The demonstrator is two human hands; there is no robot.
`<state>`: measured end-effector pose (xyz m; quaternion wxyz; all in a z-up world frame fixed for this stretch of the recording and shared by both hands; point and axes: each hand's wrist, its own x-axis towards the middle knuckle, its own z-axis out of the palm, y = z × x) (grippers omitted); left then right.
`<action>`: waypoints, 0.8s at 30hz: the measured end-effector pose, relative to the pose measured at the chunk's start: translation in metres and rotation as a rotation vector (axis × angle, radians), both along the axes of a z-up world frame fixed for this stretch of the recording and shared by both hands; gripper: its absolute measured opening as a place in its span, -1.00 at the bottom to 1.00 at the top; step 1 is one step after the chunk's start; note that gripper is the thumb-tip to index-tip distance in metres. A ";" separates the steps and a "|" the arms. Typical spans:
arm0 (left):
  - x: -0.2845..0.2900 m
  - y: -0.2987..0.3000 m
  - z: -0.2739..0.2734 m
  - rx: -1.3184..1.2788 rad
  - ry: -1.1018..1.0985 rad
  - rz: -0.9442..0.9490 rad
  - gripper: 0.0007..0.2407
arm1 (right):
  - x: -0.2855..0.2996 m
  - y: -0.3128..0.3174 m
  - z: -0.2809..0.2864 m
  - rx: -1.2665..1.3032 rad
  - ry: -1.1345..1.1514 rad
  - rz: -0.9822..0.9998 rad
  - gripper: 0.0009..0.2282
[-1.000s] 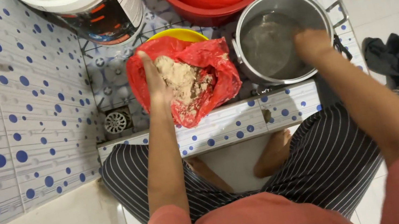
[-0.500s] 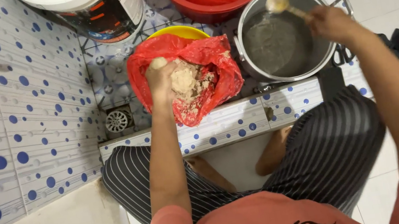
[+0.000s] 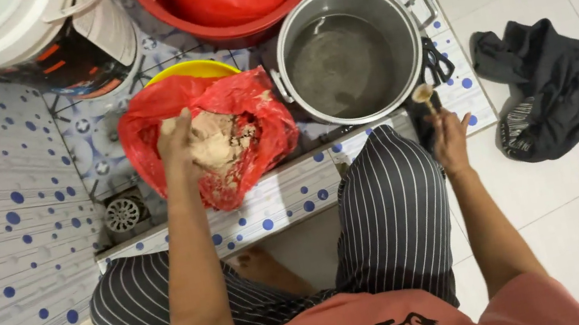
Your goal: Forming small dough balls by hand and dropping them into a pot of water using a spoon
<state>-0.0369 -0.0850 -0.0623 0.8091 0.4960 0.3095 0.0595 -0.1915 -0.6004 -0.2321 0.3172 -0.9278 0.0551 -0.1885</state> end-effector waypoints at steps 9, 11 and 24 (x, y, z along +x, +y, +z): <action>-0.005 -0.030 0.056 -0.040 -0.062 -0.057 -0.73 | -0.030 -0.046 -0.123 -0.478 -0.040 -0.142 -0.89; -0.002 -0.025 0.045 -0.024 -0.062 -0.074 -0.73 | -0.029 -0.042 -0.113 -0.497 -0.050 -0.153 -0.88; 0.010 0.030 -0.045 -0.087 -0.069 -0.131 -0.39 | 0.073 0.046 0.138 0.063 -0.185 0.016 -0.82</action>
